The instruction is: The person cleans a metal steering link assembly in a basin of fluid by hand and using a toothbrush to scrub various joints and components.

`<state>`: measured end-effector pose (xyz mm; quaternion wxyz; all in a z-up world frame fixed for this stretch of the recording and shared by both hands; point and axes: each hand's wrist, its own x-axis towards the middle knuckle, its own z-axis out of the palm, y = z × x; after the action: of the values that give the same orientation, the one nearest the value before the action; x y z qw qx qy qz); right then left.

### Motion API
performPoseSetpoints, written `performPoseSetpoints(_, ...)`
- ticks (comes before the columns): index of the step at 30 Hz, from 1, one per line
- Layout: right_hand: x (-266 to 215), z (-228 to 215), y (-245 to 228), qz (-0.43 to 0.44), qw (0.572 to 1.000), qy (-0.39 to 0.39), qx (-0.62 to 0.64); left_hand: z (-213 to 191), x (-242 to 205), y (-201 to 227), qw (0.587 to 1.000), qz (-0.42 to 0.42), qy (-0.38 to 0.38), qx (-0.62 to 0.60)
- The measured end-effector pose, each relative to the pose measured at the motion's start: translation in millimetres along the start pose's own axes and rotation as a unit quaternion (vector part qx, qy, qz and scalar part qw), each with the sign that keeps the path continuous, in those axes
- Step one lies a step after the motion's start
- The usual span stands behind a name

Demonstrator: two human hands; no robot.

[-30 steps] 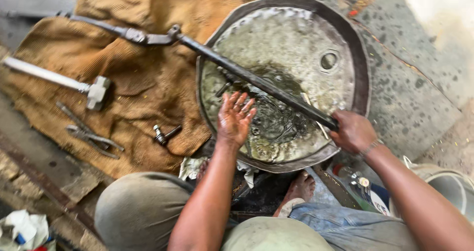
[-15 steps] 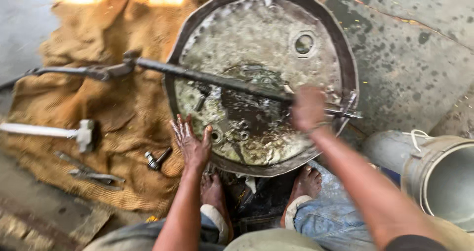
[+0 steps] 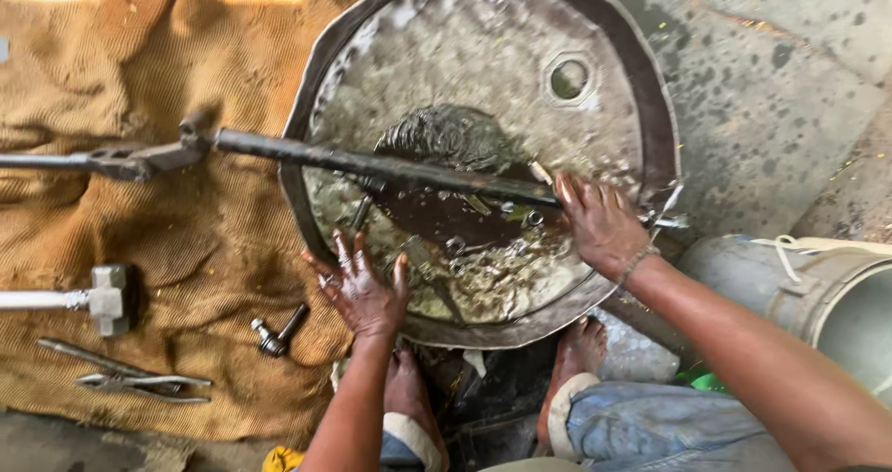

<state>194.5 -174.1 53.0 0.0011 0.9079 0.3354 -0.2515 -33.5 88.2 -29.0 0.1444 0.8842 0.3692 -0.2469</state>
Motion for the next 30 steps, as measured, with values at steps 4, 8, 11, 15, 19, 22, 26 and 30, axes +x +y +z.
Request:
performPoseSetpoints(4,58,31,-84,-0.042,0.992,0.085,0.078,7,6,-3,0.997,0.037,0.069,0.015)
performPoseSetpoints(8,137,20,-205,-0.041,0.994,0.091,0.05,6,3,-4,0.996,0.041,0.075,0.0)
performPoseSetpoints(11,120,3,-172,-0.088,0.995,-0.023,0.028,5,6,0,0.983,0.079,0.166,-0.002)
performPoseSetpoints(15,37,-9,-61,-0.044,0.998,0.031,-0.026,1,1,-2,0.985,0.058,0.137,-0.088)
performPoseSetpoints(19,8,-15,-19,0.039,0.996,-0.067,-0.046,5,5,0,0.978,0.075,0.178,-0.079)
performPoseSetpoints(22,39,0,-63,-0.006,0.999,-0.003,0.035,5,-1,-2,0.981,0.055,0.15,-0.106)
performPoseSetpoints(26,121,12,-190,-0.018,0.997,-0.031,0.066,-3,3,3,0.989,0.027,0.11,-0.098)
performPoseSetpoints(30,114,2,-177,-0.049,0.997,0.008,0.054,5,-1,0,0.994,0.028,0.094,-0.041)
